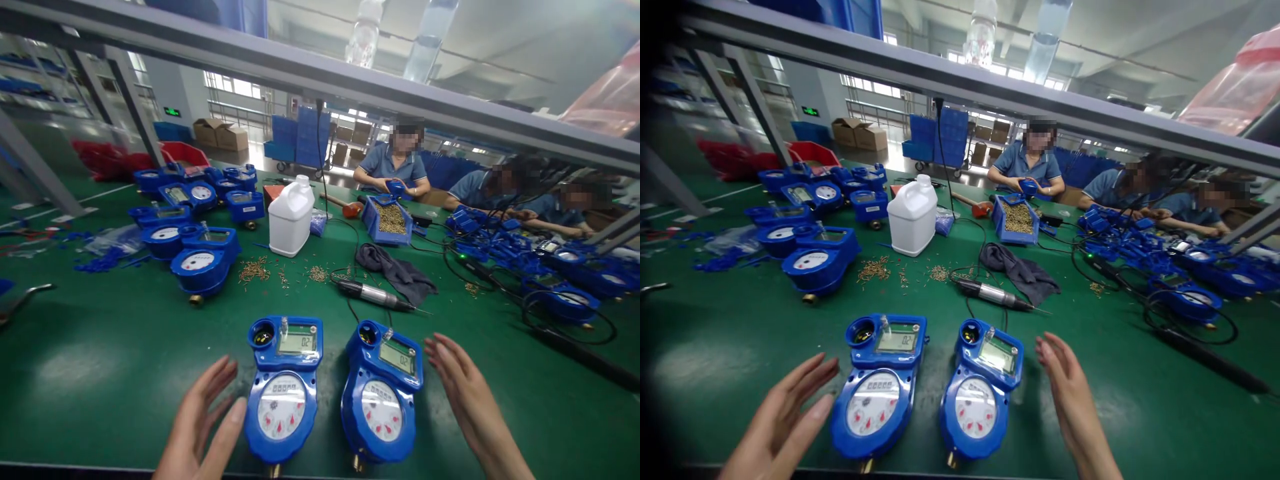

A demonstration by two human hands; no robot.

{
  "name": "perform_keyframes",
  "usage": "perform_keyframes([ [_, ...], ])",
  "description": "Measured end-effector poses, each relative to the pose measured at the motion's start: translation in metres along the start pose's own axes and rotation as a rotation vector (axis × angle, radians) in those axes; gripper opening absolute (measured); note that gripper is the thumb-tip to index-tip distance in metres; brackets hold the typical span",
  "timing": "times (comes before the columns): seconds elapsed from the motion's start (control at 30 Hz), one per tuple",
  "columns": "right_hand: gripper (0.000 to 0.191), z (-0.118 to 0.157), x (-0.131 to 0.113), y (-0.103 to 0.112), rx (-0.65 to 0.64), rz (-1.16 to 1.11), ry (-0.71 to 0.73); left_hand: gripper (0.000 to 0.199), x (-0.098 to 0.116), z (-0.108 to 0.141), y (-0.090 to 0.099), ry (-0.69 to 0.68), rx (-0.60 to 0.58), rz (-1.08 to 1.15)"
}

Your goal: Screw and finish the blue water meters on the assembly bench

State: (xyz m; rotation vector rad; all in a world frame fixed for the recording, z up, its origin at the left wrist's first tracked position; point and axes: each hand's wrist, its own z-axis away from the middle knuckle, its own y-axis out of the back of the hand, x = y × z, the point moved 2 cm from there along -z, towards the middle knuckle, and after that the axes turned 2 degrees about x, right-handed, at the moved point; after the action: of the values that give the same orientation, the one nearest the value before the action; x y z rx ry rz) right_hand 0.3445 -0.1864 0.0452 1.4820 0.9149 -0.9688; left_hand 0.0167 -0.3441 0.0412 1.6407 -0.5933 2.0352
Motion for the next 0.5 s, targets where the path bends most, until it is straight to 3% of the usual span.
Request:
perform_keyframes([
  [0.07,0.059,0.044,0.007,-0.012,-0.118,-0.395,-0.33,0.081,-0.006,0.0,-0.015,0.178,-0.112,0.063],
  [0.13,0.063,0.076,0.004,-0.034,-0.116,-0.608,-0.488,0.086,-0.006,0.002,-0.028,0.308,-0.226,0.131],
  [0.2,0.061,0.091,-0.004,-0.056,-0.12,-0.69,-0.559,0.088,-0.004,0.002,-0.033,0.336,-0.31,0.181],
  [0.3,0.062,0.094,-0.017,-0.074,-0.113,-0.705,-0.604,0.086,-0.003,-0.001,-0.026,0.315,-0.342,0.233],
  [0.5,0.07,0.093,-0.02,-0.087,-0.098,-0.664,-0.661,0.1,-0.024,-0.01,0.006,0.34,-0.191,0.312],
])
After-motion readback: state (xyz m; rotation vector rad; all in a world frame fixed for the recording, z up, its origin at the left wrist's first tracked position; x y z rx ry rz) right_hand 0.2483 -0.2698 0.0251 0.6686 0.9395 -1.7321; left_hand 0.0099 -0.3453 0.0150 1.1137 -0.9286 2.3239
